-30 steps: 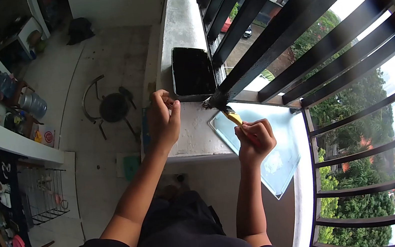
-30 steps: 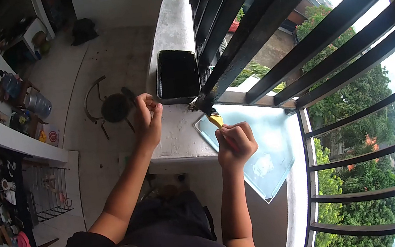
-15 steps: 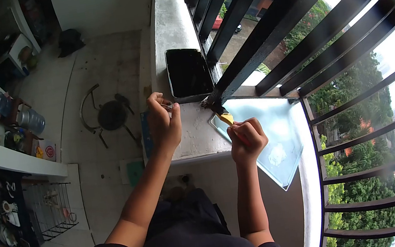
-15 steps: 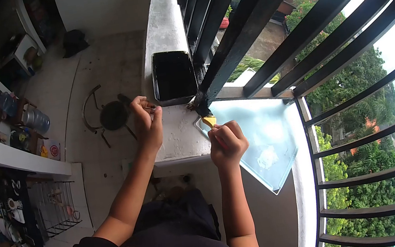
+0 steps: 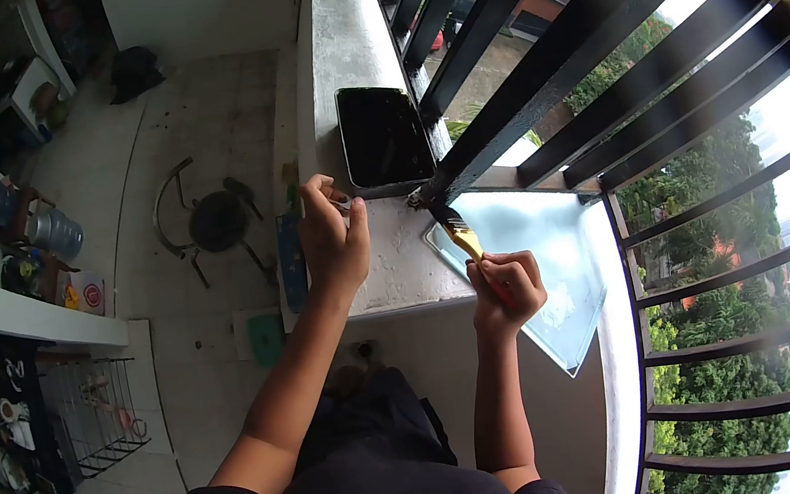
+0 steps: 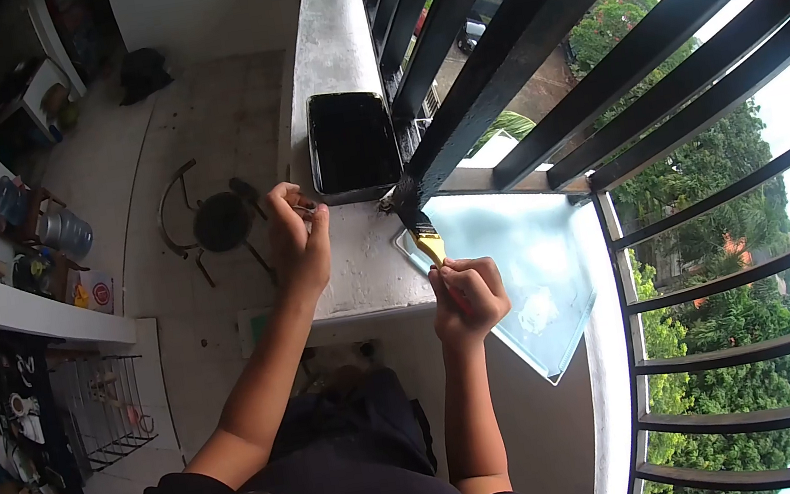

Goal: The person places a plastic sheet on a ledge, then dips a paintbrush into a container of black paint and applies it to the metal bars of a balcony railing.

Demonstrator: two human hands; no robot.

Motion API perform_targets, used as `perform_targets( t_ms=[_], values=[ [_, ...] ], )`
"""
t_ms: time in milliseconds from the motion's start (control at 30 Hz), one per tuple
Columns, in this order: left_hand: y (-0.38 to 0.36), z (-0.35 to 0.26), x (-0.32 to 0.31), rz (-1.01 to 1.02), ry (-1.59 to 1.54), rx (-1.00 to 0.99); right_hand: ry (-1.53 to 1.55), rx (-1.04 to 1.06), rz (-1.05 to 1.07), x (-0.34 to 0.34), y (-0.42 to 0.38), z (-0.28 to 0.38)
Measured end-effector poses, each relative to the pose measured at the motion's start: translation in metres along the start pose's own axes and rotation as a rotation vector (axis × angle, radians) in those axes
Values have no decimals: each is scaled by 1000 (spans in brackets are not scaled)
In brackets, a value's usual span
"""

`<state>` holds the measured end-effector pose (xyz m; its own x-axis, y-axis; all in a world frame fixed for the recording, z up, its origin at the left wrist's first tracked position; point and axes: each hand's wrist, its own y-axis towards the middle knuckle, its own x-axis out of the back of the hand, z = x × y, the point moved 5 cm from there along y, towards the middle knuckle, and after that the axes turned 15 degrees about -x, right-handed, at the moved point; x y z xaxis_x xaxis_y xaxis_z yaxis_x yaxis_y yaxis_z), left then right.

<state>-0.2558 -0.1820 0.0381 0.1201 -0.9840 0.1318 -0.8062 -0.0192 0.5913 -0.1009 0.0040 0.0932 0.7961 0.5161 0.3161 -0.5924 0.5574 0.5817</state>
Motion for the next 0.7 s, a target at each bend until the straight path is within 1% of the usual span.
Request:
perform_targets(
  t_ms=[33,67,100,167,233,267,300,333,400,533,567,600,667,700],
  values=[
    [0,0,0,1,-2,0,-23,58,-13,-3,3,4],
    [0,-1,0,4,10,-11,-23,59,-13,-4,5,3],
    [0,-1,0,5,23,-21,-13,69,-56,-3,6,1],
    [-1,3,-1,5,18,-23,20,129,-126,2,6,2],
    [2,-2,1,-2,15,-22,83,189,-141,8,3,15],
    [2,-6,1,56,62,-26,113,208,-150,10,0,20],
    [3,-10,0,115,107,-29,55,245,-146,9,-3,26],
    [3,-12,1,107,108,-24,57,250,-138,9,-7,27],
    [4,-19,-3,221,257,-127,-70,292,-129,2,-17,27],
    [4,-5,-4,116,223,-118,-57,295,-93,-19,-27,25],
    [6,-2,-5,112,221,-116,-112,346,-95,-23,-29,28],
    [11,-2,-4,82,217,-123,-81,364,-97,-28,-31,26],
    [19,2,-6,50,209,-126,-174,434,-100,-35,-30,28],
    [22,4,-7,37,233,-169,-175,437,-96,-38,-30,28]
  ],
)
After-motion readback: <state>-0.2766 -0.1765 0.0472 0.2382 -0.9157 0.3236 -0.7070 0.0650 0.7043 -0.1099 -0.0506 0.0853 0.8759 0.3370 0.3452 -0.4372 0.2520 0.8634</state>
